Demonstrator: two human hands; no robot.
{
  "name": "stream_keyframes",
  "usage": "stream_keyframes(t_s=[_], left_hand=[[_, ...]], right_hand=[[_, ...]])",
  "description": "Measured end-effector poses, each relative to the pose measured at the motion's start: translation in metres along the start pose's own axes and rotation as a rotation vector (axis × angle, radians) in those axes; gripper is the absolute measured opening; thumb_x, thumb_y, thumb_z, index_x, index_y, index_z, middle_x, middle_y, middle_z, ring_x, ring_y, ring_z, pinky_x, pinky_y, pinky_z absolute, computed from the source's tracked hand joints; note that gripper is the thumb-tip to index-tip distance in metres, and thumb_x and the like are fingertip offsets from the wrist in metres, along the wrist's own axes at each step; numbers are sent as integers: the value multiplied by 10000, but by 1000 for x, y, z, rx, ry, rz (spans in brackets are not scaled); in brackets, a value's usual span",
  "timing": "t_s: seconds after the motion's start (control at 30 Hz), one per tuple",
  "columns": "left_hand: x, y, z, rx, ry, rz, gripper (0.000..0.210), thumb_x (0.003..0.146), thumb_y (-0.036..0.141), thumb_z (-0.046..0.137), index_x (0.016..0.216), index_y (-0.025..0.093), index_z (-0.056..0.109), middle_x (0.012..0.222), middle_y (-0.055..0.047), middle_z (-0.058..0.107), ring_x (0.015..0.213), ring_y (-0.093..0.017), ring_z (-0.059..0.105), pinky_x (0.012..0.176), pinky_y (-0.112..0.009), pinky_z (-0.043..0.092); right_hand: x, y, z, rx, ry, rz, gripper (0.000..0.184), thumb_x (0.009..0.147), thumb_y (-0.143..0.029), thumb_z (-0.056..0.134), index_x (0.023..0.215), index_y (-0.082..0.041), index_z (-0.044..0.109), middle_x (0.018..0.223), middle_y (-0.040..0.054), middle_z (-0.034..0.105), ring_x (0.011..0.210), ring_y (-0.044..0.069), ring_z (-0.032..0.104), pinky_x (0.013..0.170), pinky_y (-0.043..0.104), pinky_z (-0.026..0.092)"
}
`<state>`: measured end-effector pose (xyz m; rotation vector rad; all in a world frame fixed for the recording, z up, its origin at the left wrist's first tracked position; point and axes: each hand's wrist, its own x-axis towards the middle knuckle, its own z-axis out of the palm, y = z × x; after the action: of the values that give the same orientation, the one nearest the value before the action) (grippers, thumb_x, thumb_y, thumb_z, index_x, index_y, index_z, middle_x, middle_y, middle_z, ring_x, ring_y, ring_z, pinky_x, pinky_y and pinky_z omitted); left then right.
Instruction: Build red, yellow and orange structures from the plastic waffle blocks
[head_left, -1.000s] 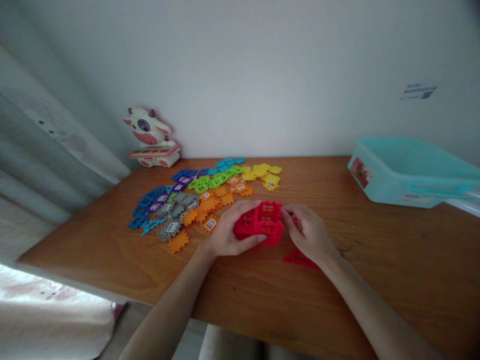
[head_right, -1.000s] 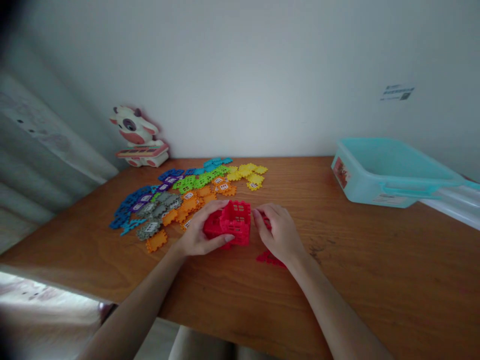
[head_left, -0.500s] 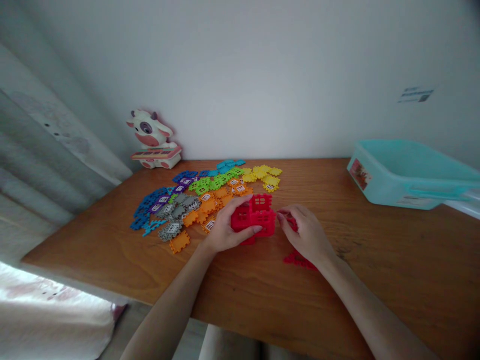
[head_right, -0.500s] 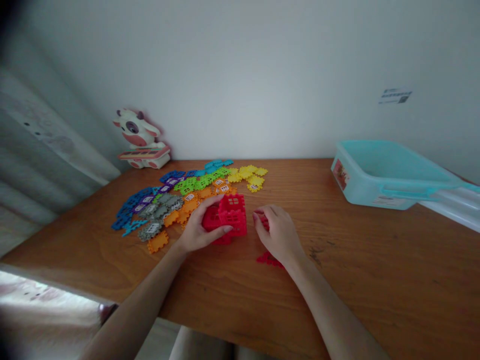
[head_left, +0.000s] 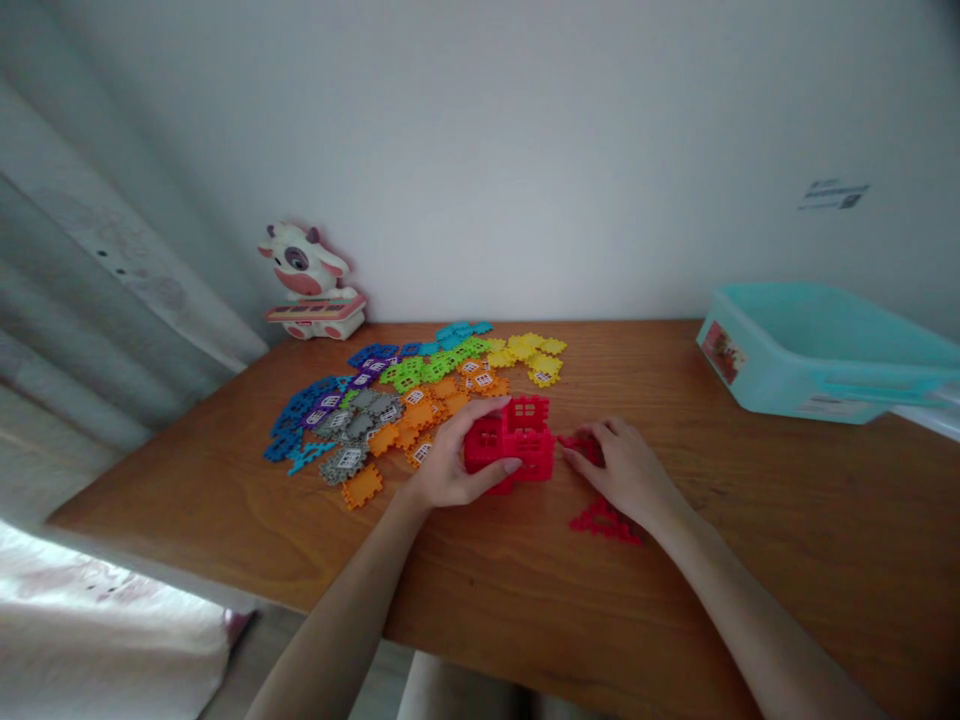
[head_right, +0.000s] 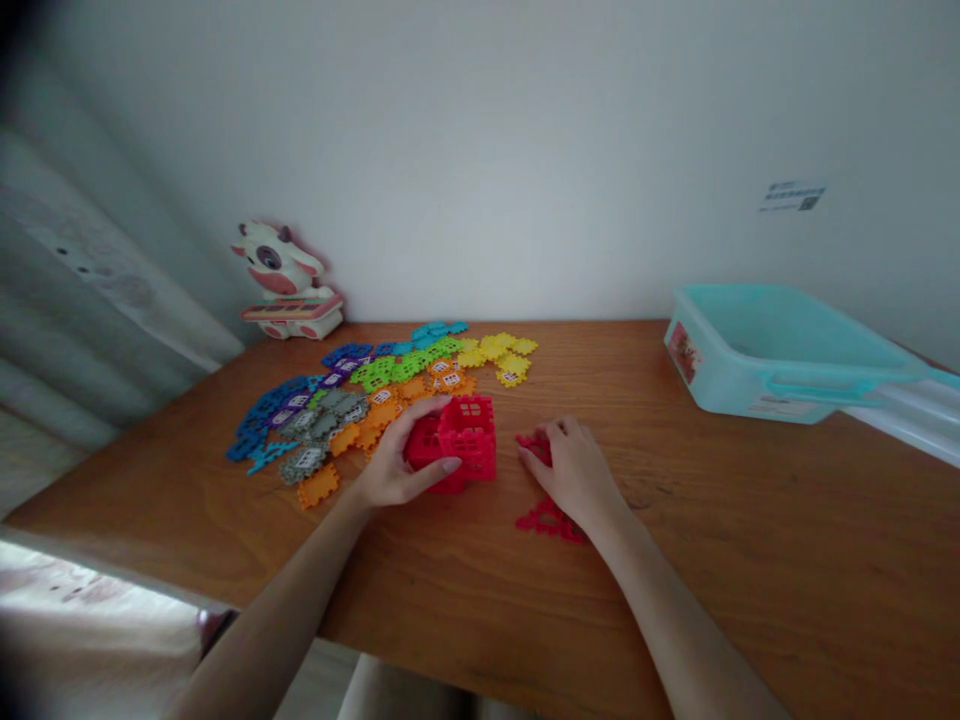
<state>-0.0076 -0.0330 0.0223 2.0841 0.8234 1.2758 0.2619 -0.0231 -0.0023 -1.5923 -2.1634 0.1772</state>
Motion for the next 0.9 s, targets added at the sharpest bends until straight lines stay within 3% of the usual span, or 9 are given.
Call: stream_keyframes(t_s=[0.33, 0.5, 0.73, 0.9], left_hand=[[-2, 1, -1, -86, 3, 0, 649, 826, 250, 779, 1424, 260, 527, 1375, -122, 603, 1235, -287, 626, 1058, -448, 541], [-3, 0, 0, -141, -5, -20, 643, 842, 246, 766, 1432, 269, 511, 1370, -119, 607, 1186, -269, 655, 1016, -424, 568], [-3, 0, 0, -118, 18, -35, 632, 835, 269, 777, 1413, 245, 522, 1372, -133, 615, 1196, -286, 658, 1038, -461, 555], [-3, 1, 2, -147, 34, -46, 610, 849, 268, 766, 1407, 250, 519, 1391, -132, 607, 1194, -280, 666, 1006, -448, 581]], right_hand=[[0, -1, -2, 118, -81, 107, 222, 942, -308, 621, 1045, -150, 739, 1040, 152, 714, 957, 279, 695, 887, 402, 533], [0, -8, -4, 81, -56, 113, 176, 889, -259, 666, 1013, -162, 743, 998, 135, 710, 905, 257, 699, 831, 356, 529], [2, -10, -6, 58, -69, 100, 177, 920, -282, 620, 963, -151, 731, 933, 126, 724, 846, 254, 689, 755, 348, 503], [2, -10, -7, 79, -57, 122, 193, 902, -281, 642, 998, -155, 752, 952, 121, 707, 844, 239, 684, 784, 344, 509]])
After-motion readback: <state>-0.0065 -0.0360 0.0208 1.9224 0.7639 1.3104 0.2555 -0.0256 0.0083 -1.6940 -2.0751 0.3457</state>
